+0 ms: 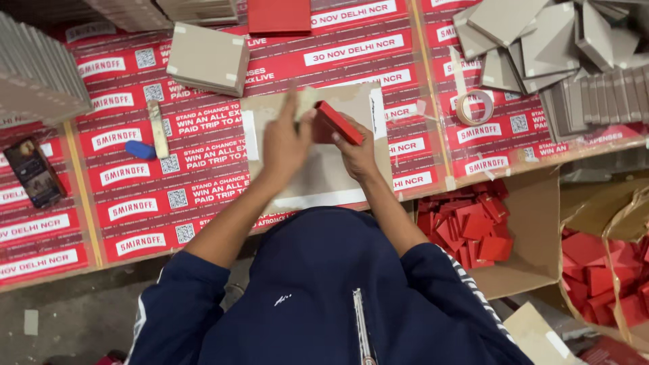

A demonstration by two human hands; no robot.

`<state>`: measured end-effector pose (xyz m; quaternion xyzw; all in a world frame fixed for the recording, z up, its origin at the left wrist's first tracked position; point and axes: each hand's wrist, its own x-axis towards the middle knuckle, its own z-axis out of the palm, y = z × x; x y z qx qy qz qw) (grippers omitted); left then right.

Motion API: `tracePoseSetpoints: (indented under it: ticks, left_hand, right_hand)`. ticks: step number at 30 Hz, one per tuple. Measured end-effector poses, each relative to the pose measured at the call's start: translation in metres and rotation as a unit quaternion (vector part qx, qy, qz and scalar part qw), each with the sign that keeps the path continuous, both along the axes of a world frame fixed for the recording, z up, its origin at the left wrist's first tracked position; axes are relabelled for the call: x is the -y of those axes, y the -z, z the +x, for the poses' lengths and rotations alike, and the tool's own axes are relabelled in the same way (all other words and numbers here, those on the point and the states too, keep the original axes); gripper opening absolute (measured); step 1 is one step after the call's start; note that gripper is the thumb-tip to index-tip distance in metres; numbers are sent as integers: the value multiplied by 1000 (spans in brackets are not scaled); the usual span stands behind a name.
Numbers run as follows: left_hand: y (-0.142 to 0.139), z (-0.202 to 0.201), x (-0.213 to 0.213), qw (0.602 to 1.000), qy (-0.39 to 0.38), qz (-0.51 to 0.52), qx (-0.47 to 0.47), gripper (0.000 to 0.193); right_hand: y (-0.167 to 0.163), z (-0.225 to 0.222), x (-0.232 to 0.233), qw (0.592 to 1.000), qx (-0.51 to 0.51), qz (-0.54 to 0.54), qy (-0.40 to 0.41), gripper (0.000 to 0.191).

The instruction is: The person folds a red rectangular paper item into a smaller packet on a workbench. They repeatedly fold edges, crease the folds, and flip the item to complete the folding. The finished folded item is placed on a stack of similar items.

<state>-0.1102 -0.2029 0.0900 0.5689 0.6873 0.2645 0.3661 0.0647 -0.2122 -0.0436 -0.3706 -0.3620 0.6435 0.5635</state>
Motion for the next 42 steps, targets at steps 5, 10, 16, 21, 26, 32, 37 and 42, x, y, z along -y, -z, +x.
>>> tracePoseSetpoints:
  ticks: [5,10,16,21,26,32,37,42]
  left_hand:
    - [29,-1,-6,973,163,142,83,43]
    - [43,24,30,981,185,63,14,43]
    - [43,52,52,983,183,-29,16,58]
    - [69,-6,25,998,4,-36,-48,55]
    - [107,-106,8,993,-113,34,-22,43]
    - [142,-112,21,996,-63,65,-19,40]
    - [137,-90,14,993,-66,-31,-91,43]
    - [142,-73,-6,950,-26,85,-299,54]
  right_hand:
    - [8,9,10,990,138,0,-27,43]
    - [8,43,25,878,431,209,11,43]
    - [21,41,44,951,306,26,-38,40]
    - [28,29,45,943,302,138,23,30]
    - [27,57,47,945,311,-84,59,39]
    - [16,168,86,931,199,-40,304,57]
    - [22,234,140,681,27,-175,710,58]
    - [48,183,116,762,141,-165,610,53]
